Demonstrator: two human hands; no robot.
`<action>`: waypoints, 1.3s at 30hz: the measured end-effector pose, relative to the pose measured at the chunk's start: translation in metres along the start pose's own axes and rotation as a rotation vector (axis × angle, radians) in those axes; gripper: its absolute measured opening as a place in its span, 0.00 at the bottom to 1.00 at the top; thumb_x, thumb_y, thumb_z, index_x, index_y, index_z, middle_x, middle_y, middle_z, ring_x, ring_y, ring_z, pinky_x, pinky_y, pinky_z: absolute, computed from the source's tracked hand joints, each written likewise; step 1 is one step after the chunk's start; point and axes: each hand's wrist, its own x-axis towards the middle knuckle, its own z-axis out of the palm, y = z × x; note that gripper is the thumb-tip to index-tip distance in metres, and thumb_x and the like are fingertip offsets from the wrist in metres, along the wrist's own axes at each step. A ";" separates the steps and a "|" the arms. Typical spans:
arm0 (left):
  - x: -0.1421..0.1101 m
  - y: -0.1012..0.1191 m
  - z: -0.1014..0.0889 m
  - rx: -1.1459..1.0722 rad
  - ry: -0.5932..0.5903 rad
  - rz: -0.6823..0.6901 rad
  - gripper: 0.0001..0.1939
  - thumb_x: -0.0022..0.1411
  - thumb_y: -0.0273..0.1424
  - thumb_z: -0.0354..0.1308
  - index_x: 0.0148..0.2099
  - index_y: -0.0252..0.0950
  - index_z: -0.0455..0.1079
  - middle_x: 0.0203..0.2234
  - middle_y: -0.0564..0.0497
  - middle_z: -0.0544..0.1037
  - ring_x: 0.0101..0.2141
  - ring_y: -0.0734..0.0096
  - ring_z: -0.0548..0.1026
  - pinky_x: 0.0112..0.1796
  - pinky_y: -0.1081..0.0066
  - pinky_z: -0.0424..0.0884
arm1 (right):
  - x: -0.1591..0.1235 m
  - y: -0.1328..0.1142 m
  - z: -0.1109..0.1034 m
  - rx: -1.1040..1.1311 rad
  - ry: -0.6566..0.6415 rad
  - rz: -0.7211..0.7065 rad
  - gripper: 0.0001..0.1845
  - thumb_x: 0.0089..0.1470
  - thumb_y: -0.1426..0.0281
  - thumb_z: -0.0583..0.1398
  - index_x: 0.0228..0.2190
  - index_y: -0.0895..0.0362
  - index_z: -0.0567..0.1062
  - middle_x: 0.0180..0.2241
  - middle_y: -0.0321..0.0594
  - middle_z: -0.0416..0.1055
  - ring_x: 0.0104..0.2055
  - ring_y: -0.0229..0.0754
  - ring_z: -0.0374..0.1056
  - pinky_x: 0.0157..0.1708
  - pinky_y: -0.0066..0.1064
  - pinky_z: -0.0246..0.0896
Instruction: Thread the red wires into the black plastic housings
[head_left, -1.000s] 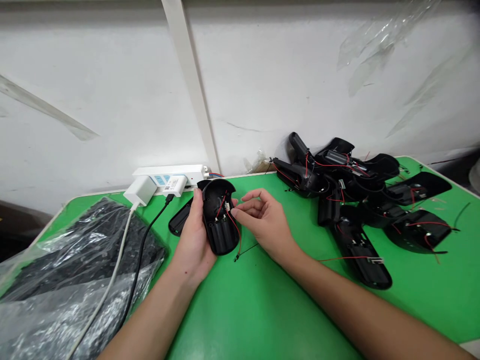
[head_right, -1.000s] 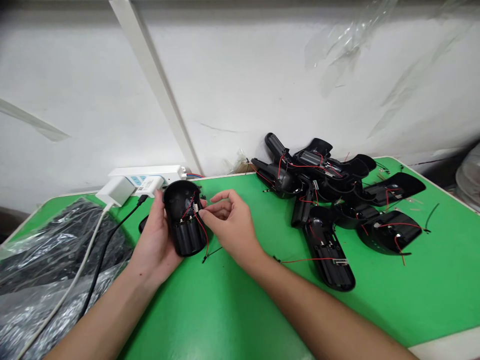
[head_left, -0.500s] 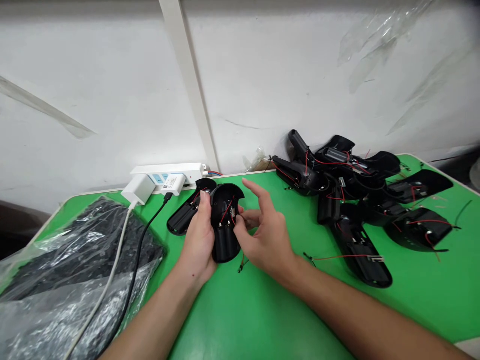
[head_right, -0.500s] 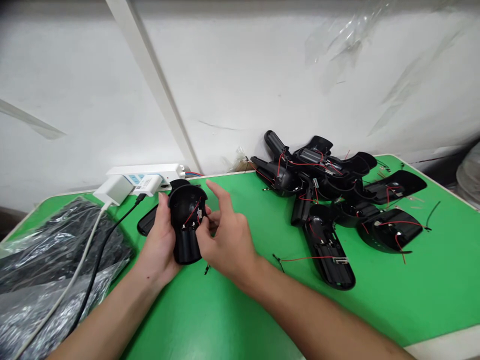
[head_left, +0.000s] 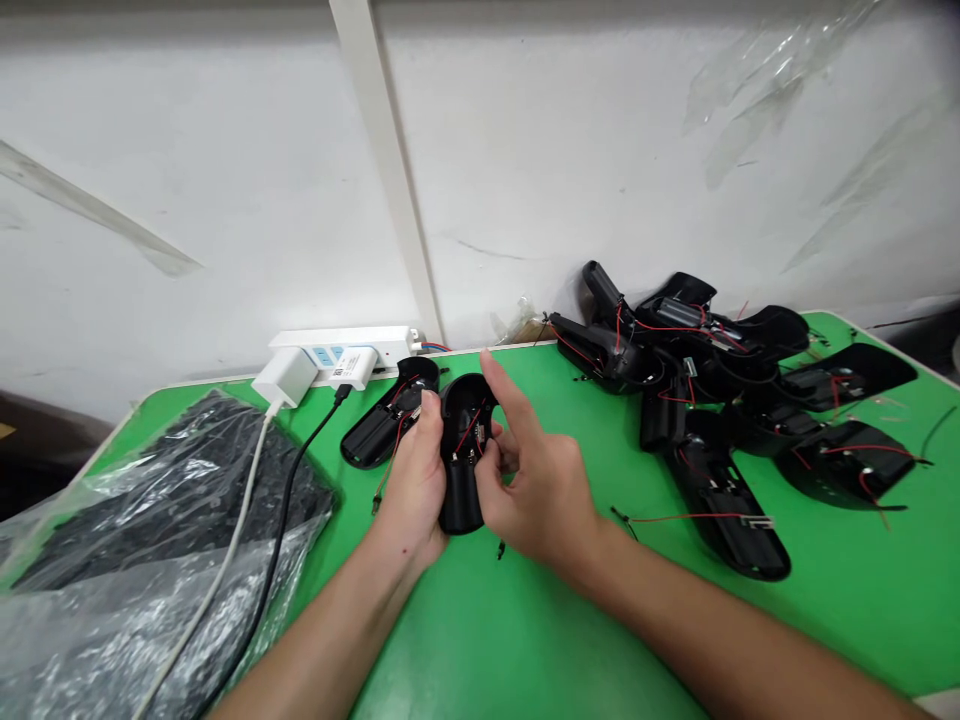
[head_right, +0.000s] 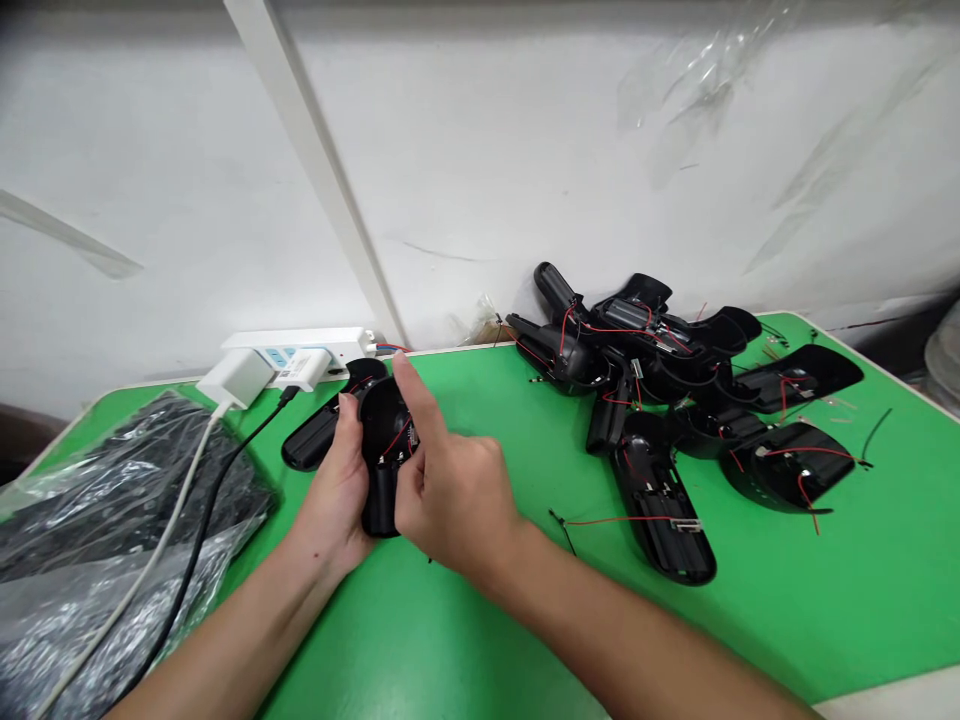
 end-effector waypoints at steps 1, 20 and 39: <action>0.000 0.000 0.001 -0.004 -0.003 0.000 0.34 0.54 0.62 0.62 0.48 0.38 0.75 0.34 0.46 0.81 0.37 0.57 0.81 0.35 0.64 0.77 | 0.001 0.000 0.000 0.002 0.006 0.001 0.46 0.49 0.75 0.59 0.69 0.50 0.57 0.27 0.38 0.77 0.22 0.41 0.69 0.26 0.29 0.66; 0.004 0.023 -0.017 0.818 -0.087 0.316 0.18 0.64 0.35 0.60 0.55 0.39 0.76 0.39 0.47 0.80 0.43 0.54 0.76 0.48 0.60 0.68 | 0.019 0.015 -0.004 -0.072 -0.017 0.126 0.28 0.50 0.73 0.55 0.53 0.54 0.76 0.19 0.31 0.66 0.21 0.39 0.60 0.25 0.31 0.52; -0.023 0.028 -0.005 2.046 -0.219 0.409 0.19 0.66 0.25 0.44 0.57 0.36 0.63 0.49 0.37 0.72 0.42 0.51 0.78 0.30 0.63 0.69 | 0.017 0.026 0.013 0.573 -0.198 0.079 0.16 0.66 0.64 0.55 0.49 0.54 0.78 0.48 0.39 0.77 0.53 0.44 0.71 0.56 0.36 0.62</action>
